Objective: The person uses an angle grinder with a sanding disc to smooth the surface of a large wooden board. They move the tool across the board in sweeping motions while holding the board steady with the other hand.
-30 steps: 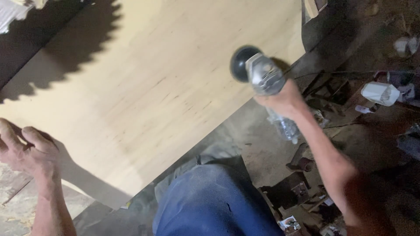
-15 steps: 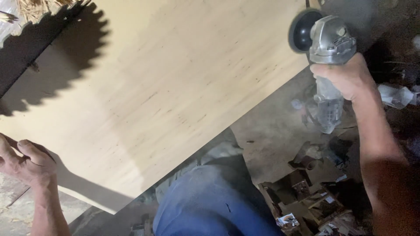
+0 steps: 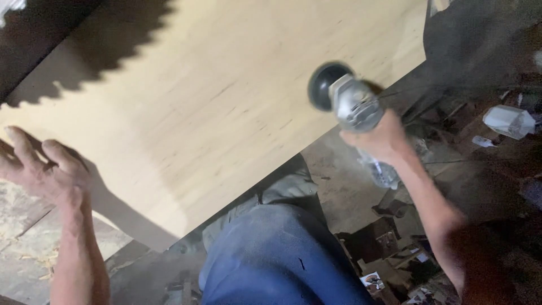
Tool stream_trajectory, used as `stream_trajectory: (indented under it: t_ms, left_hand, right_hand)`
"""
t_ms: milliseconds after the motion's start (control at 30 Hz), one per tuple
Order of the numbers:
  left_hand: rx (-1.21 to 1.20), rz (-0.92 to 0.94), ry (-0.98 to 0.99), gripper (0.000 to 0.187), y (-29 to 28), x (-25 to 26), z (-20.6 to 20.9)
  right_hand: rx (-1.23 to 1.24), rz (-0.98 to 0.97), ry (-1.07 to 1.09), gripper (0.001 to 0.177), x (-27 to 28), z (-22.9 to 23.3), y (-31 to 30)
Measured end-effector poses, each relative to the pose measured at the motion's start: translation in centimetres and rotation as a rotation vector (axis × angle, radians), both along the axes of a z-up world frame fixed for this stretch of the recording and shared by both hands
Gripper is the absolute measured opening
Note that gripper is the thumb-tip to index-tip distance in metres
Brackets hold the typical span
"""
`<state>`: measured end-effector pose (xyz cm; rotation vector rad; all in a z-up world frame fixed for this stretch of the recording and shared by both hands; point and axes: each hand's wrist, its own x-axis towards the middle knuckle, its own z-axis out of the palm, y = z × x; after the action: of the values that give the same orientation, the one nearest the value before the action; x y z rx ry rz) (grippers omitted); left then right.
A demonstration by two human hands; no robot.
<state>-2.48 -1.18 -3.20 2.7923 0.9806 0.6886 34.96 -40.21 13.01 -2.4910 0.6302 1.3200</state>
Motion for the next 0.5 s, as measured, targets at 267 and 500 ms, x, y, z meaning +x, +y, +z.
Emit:
stream_trajectory:
  t_ms: [267,500]
  left_hand:
    - [0.102,0.123,0.152,0.08,3.9,-6.8,-9.9]
    - [-0.064,0.01,0.008,0.047,0.0,-1.7,0.1]
  right_hand:
    - [0.028,0.257,0.14,0.06,-10.5,0.3,3.5]
    - [0.043,0.482,0.229,0.067,-17.6,0.9,6.3]
